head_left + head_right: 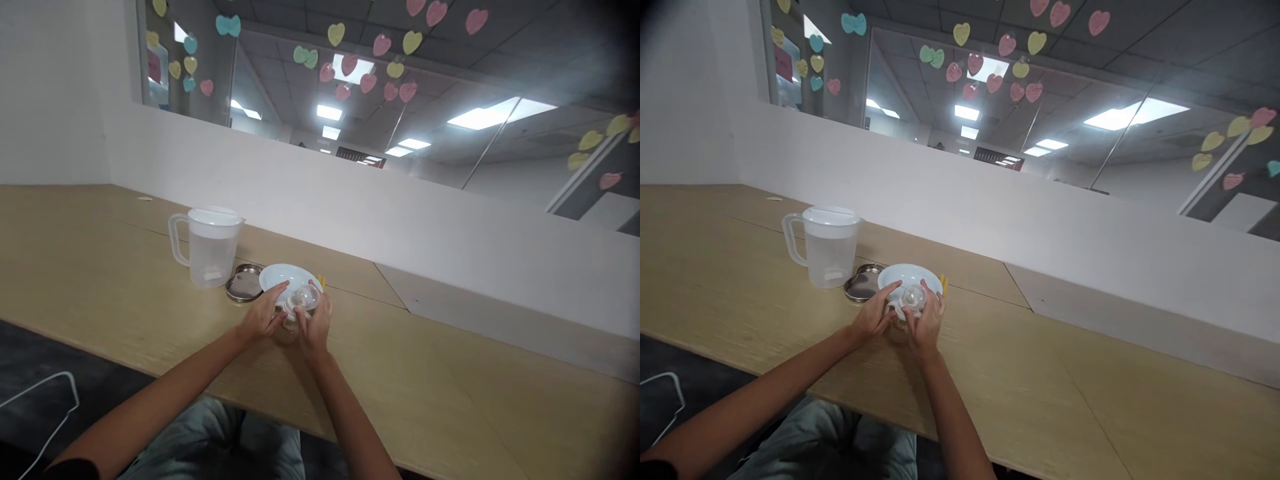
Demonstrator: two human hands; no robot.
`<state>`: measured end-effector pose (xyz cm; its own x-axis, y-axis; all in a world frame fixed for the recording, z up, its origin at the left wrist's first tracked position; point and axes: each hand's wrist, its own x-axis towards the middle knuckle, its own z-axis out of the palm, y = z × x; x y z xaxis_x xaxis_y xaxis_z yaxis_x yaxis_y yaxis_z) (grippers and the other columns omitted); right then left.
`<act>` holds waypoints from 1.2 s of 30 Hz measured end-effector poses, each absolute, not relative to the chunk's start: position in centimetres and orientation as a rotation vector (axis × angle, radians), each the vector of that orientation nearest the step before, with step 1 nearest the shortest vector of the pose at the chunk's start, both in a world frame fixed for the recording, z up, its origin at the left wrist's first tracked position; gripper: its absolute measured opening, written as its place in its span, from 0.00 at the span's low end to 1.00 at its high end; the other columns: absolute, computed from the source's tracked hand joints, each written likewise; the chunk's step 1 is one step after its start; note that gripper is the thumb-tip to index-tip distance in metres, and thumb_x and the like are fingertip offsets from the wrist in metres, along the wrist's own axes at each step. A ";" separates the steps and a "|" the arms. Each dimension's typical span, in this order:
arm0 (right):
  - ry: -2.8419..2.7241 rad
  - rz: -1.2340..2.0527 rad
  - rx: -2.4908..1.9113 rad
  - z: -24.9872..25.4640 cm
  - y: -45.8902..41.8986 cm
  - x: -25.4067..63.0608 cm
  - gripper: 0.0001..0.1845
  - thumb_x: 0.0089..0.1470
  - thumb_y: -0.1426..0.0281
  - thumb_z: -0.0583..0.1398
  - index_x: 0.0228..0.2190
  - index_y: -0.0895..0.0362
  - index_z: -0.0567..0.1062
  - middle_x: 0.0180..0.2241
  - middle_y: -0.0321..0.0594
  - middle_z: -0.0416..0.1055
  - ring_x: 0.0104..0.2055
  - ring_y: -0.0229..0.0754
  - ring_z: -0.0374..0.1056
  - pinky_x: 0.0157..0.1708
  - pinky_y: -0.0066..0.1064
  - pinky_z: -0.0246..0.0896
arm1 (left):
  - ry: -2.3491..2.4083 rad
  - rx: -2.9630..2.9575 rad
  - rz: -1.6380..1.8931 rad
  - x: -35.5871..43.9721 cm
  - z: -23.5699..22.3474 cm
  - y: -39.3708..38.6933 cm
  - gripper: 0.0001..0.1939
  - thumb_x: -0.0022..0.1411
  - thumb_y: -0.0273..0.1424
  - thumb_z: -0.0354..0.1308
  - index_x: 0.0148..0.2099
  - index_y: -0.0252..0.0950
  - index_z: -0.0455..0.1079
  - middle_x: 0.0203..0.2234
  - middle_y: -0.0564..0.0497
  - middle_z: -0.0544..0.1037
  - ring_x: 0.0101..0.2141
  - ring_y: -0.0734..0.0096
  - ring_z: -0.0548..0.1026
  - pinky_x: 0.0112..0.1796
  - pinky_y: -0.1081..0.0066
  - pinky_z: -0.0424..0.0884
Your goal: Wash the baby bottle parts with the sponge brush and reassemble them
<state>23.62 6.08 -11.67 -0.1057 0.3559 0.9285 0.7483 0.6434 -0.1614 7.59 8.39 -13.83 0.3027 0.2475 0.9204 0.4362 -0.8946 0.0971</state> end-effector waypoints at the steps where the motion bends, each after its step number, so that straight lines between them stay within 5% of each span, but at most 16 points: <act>1: -1.729 -0.390 -0.926 -11.6 6.2 23.6 0.26 0.60 0.57 0.50 0.54 0.58 0.59 0.49 0.50 0.67 0.52 0.49 0.62 0.54 0.50 0.50 | -0.678 -2.414 -1.610 7.6 -14.0 8.5 0.28 0.67 0.36 0.43 0.64 0.30 0.42 0.56 0.34 0.62 0.57 0.57 0.62 0.53 0.56 0.64; 14: -1.766 -0.328 -0.940 -12.6 6.4 23.7 0.20 0.57 0.60 0.54 0.46 0.59 0.67 0.37 0.45 0.71 0.43 0.47 0.65 0.53 0.50 0.50 | -0.925 -2.486 -1.546 7.9 -14.3 8.0 0.24 0.67 0.36 0.41 0.62 0.31 0.51 0.48 0.39 0.71 0.47 0.61 0.70 0.48 0.60 0.66; 36: -1.625 0.064 -0.969 -13.7 6.1 23.0 0.20 0.56 0.57 0.55 0.44 0.57 0.68 0.40 0.45 0.70 0.43 0.46 0.65 0.43 0.39 0.61 | -0.957 -2.614 -1.831 8.2 -13.9 7.3 0.19 0.67 0.36 0.44 0.54 0.34 0.65 0.48 0.42 0.73 0.49 0.63 0.70 0.50 0.61 0.67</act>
<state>22.97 6.09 -13.69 0.0287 0.6103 0.7916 0.5464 0.6536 -0.5237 8.21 7.34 -13.94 0.2378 0.5507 0.8001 0.3428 -0.8183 0.4614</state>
